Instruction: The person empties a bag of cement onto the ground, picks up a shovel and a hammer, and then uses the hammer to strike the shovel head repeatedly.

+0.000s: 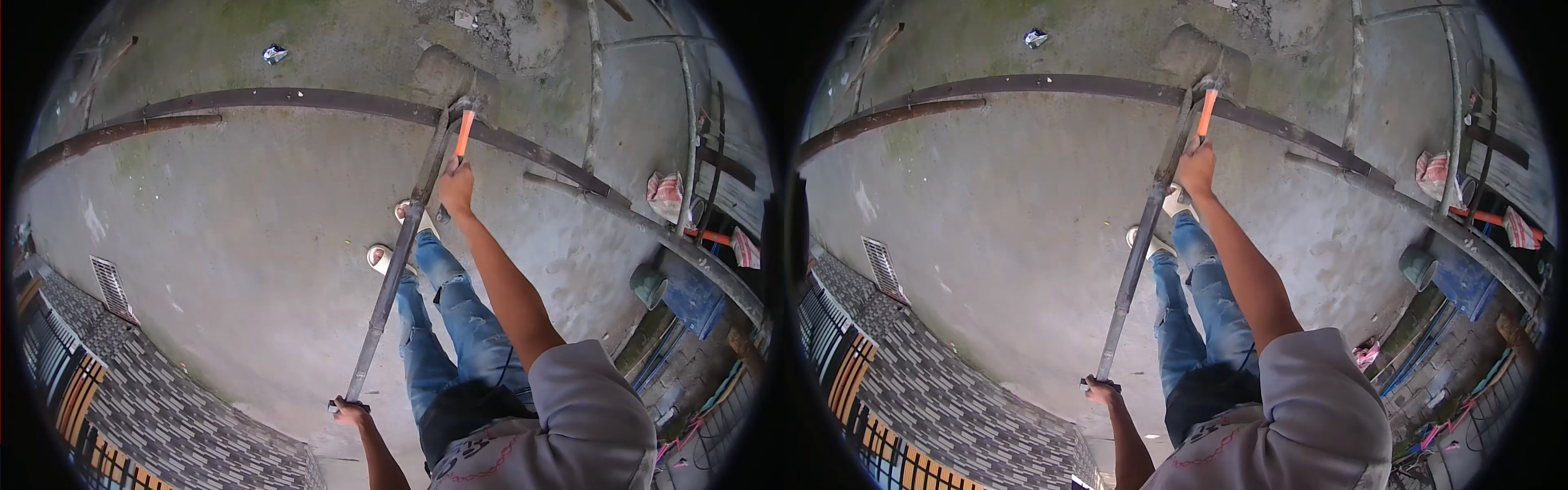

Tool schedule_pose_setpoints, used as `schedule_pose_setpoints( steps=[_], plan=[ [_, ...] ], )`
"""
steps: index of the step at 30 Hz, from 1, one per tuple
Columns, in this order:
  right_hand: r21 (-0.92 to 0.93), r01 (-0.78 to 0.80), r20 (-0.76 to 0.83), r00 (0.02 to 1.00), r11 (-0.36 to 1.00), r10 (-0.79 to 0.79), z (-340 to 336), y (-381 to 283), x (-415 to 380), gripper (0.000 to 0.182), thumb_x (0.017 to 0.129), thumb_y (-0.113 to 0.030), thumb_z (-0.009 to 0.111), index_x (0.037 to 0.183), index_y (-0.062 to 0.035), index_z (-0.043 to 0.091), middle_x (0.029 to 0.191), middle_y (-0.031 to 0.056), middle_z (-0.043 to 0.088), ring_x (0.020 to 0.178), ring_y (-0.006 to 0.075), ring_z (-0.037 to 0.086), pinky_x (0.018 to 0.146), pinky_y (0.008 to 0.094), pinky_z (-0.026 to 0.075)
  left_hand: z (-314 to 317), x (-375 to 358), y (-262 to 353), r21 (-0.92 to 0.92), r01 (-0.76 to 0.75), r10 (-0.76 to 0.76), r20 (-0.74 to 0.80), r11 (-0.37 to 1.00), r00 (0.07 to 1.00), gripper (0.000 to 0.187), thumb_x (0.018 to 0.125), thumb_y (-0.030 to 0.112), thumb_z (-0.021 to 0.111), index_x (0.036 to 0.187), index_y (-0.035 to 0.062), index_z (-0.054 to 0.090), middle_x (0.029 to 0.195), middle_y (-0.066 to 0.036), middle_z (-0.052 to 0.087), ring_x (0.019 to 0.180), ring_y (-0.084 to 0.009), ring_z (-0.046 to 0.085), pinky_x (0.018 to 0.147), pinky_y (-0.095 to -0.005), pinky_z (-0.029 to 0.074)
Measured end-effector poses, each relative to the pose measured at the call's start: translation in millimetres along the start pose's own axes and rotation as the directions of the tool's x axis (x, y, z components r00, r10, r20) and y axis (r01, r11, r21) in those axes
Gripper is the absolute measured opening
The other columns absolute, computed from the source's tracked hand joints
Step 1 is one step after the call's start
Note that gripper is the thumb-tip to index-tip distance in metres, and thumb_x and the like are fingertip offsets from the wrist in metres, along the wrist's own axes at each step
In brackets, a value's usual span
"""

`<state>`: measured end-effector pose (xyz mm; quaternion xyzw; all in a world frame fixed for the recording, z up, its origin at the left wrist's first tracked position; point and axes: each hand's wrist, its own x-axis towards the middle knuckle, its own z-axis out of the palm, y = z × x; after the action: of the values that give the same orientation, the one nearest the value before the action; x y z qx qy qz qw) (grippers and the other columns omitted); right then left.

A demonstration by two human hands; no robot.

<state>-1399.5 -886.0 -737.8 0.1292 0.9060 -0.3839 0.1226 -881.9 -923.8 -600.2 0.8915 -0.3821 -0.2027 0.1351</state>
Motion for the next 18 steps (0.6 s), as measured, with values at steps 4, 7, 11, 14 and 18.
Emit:
schedule_pose_setpoints(
  steps=[4,7,11,14,18],
  plan=[
    [-0.067,0.17,-0.017,0.985,0.983,-0.171,-40.6,-36.7,9.2,0.018,0.086,-0.015,0.043,0.081,0.002,0.045,0.062,0.0194,0.054,0.06,0.0372,0.056,0.052,0.0425,0.04,4.0,-18.1,20.9,0.011,0.056,-0.057,0.052,0.998,0.997,0.036,0.065,0.029,0.055,0.054,-0.001,0.04,0.045,-0.007,0.04,0.032,-0.0172,0.037,0.032,-0.0314,0.031],
    [-0.055,0.315,0.117,0.944,0.947,-0.308,-75.4,-37.8,-9.7,0.019,0.086,-0.016,0.043,0.08,0.0015,0.046,0.062,0.0203,0.053,0.059,0.0374,0.054,0.052,0.0421,0.04,7.7,-12.0,19.3,-0.001,0.049,-0.049,0.061,0.999,0.997,0.035,0.068,0.028,0.055,0.055,-0.0004,0.04,0.046,-0.007,0.04,0.033,-0.0159,0.036,0.033,-0.0301,0.03],
    [-0.046,0.398,0.155,0.909,0.916,-0.387,-101.6,-39.2,-15.0,0.019,0.086,-0.018,0.047,0.084,0.0012,0.047,0.059,0.0131,0.051,0.052,0.0242,0.051,0.051,0.0361,0.04,2.8,-8.4,16.6,-0.095,0.053,-0.042,0.111,0.994,0.993,0.027,0.074,0.023,0.054,0.063,0.0014,0.041,0.048,-0.004,0.04,0.033,-0.0128,0.034,0.031,-0.0282,0.028],
    [0.184,0.354,0.104,0.921,0.917,-0.376,-115.4,-57.3,-21.0,0.021,0.086,-0.021,0.049,0.085,0.0007,0.048,0.058,0.0078,0.049,0.052,0.0149,0.047,0.05,0.0317,0.039,-0.9,-14.9,29.5,-0.123,0.043,-0.026,0.138,0.991,0.99,0.027,0.075,0.022,0.054,0.063,0.0014,0.041,0.048,-0.004,0.04,0.033,-0.0126,0.034,0.031,-0.0276,0.027],
    [0.156,0.343,0.314,0.872,0.926,-0.376,-128.1,-55.4,-26.2,0.026,0.087,-0.025,0.049,0.086,0.0005,0.046,0.059,0.004,0.048,0.054,0.0104,0.046,0.05,0.0259,0.037,-3.2,-8.5,30.6,-0.171,0.046,-0.022,0.14,0.984,0.99,0.025,0.075,0.019,0.053,0.062,0.0014,0.042,0.048,-0.004,0.041,0.033,-0.0121,0.034,0.031,-0.0267,0.027]
  ],
)
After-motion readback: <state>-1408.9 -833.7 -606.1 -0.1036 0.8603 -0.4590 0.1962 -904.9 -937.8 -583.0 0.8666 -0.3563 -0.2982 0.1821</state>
